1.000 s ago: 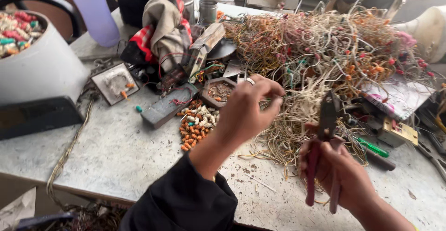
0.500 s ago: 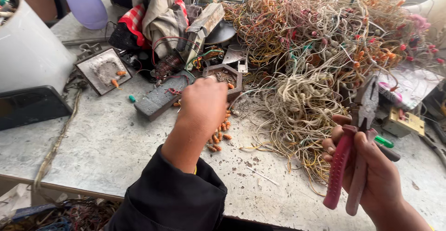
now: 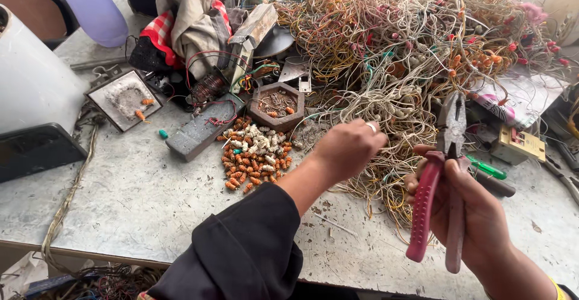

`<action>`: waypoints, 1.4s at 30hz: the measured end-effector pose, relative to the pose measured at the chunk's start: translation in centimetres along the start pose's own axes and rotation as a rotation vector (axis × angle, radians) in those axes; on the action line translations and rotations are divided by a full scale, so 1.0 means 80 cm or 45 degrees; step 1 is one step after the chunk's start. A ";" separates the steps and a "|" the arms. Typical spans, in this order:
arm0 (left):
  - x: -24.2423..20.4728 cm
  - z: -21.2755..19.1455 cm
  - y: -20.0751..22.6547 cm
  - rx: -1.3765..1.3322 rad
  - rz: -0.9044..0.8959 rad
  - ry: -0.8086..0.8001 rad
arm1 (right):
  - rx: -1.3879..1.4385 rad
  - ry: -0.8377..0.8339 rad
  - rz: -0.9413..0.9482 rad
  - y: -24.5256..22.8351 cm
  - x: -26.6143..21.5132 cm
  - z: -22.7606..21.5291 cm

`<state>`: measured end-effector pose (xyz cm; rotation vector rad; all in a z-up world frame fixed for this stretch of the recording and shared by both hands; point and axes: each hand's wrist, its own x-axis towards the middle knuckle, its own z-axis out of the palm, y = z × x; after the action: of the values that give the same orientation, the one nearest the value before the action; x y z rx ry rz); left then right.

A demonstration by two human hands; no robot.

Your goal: The person uses pliers to repeatedly cut small sections from a tangled mass of multi-colored wires on a cluttered workbench. Cut wire pieces and small orange/white components accumulate on the table throughout the clip.

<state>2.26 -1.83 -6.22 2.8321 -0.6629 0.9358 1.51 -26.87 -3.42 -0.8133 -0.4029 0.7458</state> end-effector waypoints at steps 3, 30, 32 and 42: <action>-0.006 0.010 -0.009 0.098 -0.098 0.021 | -0.020 0.037 0.039 0.006 0.004 0.003; -0.006 -0.079 -0.015 -1.453 -0.726 0.547 | -0.237 -0.070 0.464 0.034 0.015 0.033; -0.005 -0.088 -0.005 -1.463 -0.708 0.515 | -0.254 -0.053 0.483 0.034 0.015 0.034; -0.006 -0.114 0.036 -0.949 -0.464 0.527 | -0.299 0.076 0.315 0.031 0.018 0.021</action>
<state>-4.32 -2.28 0.74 1.9369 -0.3251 0.9145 0.40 -23.83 -4.20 -1.1179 -0.3434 0.9124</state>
